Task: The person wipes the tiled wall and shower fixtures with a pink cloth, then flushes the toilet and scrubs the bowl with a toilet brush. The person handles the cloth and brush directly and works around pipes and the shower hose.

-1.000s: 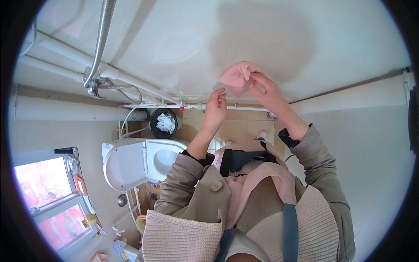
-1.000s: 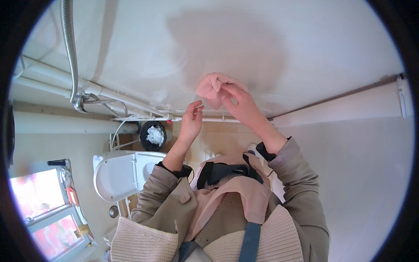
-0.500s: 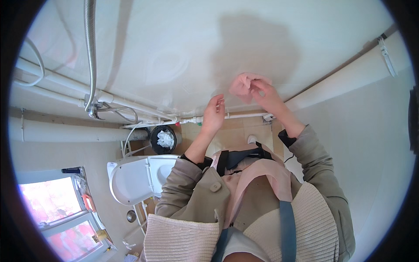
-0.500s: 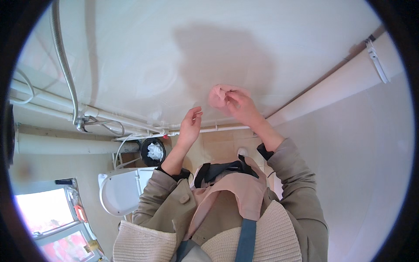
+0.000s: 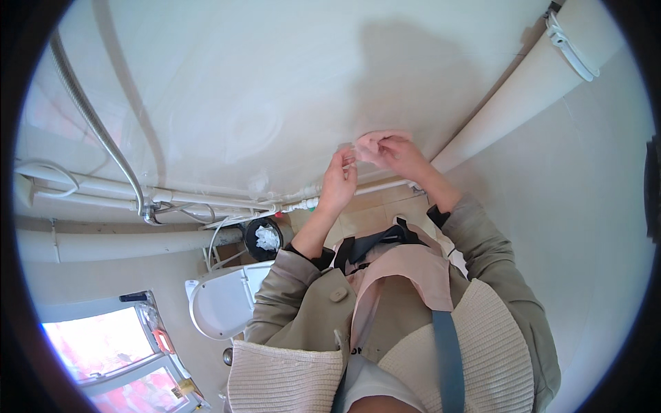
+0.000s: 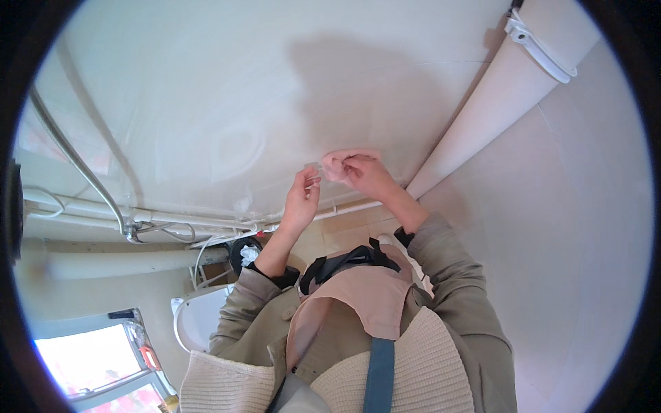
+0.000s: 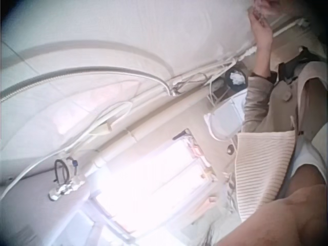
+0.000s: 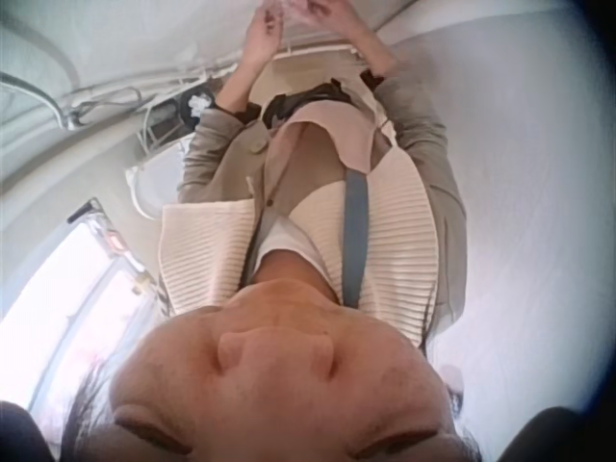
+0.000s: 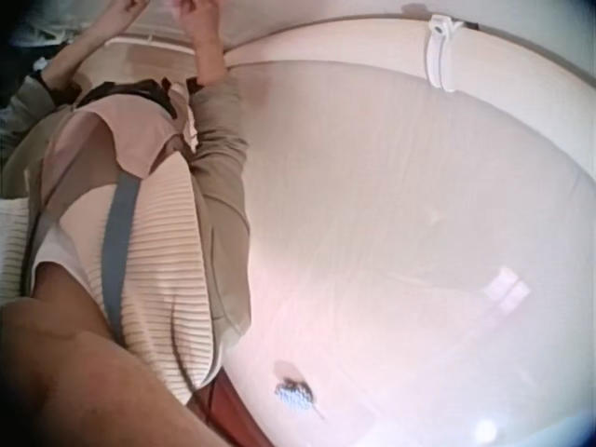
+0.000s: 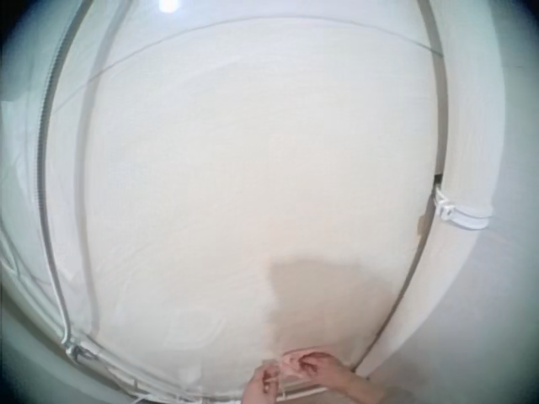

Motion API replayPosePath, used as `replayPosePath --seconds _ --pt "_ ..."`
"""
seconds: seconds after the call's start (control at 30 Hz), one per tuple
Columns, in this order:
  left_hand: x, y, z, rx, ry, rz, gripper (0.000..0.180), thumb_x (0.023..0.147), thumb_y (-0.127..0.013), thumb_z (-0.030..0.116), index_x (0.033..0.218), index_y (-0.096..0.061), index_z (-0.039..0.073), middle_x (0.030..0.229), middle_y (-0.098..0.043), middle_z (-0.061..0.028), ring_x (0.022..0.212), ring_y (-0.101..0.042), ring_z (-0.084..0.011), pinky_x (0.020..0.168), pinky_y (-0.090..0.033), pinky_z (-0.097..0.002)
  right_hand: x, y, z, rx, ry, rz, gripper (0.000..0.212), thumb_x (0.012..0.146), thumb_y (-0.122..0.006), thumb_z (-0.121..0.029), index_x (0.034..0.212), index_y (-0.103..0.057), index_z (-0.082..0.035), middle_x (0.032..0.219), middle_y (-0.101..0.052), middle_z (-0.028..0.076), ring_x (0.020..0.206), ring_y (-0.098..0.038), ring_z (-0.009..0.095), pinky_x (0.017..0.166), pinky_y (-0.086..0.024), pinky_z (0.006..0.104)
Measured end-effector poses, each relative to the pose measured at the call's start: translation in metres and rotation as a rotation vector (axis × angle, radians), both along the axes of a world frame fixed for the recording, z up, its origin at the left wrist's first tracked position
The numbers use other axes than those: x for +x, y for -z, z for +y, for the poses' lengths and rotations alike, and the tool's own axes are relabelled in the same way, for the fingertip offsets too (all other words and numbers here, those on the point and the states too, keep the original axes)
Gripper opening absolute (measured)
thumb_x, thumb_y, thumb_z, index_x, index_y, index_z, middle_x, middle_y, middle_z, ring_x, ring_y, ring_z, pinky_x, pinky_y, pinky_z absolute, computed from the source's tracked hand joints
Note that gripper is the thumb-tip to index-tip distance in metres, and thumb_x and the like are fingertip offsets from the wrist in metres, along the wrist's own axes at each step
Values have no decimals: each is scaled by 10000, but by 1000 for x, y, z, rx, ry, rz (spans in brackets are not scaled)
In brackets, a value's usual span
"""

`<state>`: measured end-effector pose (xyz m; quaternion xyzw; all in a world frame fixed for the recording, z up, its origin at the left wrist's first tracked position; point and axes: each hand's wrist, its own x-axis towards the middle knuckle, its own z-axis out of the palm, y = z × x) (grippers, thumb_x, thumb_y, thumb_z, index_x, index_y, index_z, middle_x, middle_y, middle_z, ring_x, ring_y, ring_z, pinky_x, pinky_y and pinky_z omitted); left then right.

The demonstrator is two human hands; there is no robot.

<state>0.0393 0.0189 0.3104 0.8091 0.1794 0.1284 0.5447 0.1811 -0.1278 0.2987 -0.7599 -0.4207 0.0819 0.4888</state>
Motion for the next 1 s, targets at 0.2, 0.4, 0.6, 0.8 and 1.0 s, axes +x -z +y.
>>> replayPosePath --seconds 0.2,0.4,0.6,0.8,1.0 --pt "27 -20 -22 77 95 -62 362 913 -468 18 1271 -423 -1 1199 -561 -157 1094 -579 -233 858 -480 -326 22 -56 -43 191 79 131 237 825 -583 -71 1046 -663 -37 1004 -653 143 866 -650 267 770 -518 345" --pt "50 -23 -39 101 140 11 355 900 -493 35 1248 -440 -5 1148 -592 -173 1078 -588 -264 868 -481 -349 32 -31 -55 82 110 152 221 853 -580 -52 1060 -651 -25 1025 -644 121 939 -621 236 822 -489 319" --pt "65 -16 -51 140 198 33 365 875 -529 56 1230 -457 14 1119 -595 -198 1053 -594 -318 859 -478 -372 45 3 -74 61 200 99 218 819 -626 -95 1024 -661 -29 1015 -648 139 871 -631 256 789 -506 330" --pt "79 -36 -66 150 216 -57 380 865 -542 45 1235 -457 18 1145 -575 -199 1078 -578 -310 899 -465 -365 58 -38 -99 303 266 324 287 869 -583 -81 1148 -588 -18 1034 -615 73 997 -588 183 882 -461 322" --pt "96 -55 -83 138 223 -116 383 858 -557 26 1227 -457 3 1171 -562 -192 1072 -578 -291 892 -469 -362 55 -34 -86 478 372 26 483 843 -597 -89 1284 -415 -16 1174 -494 132 1066 -508 232 847 -453 312"
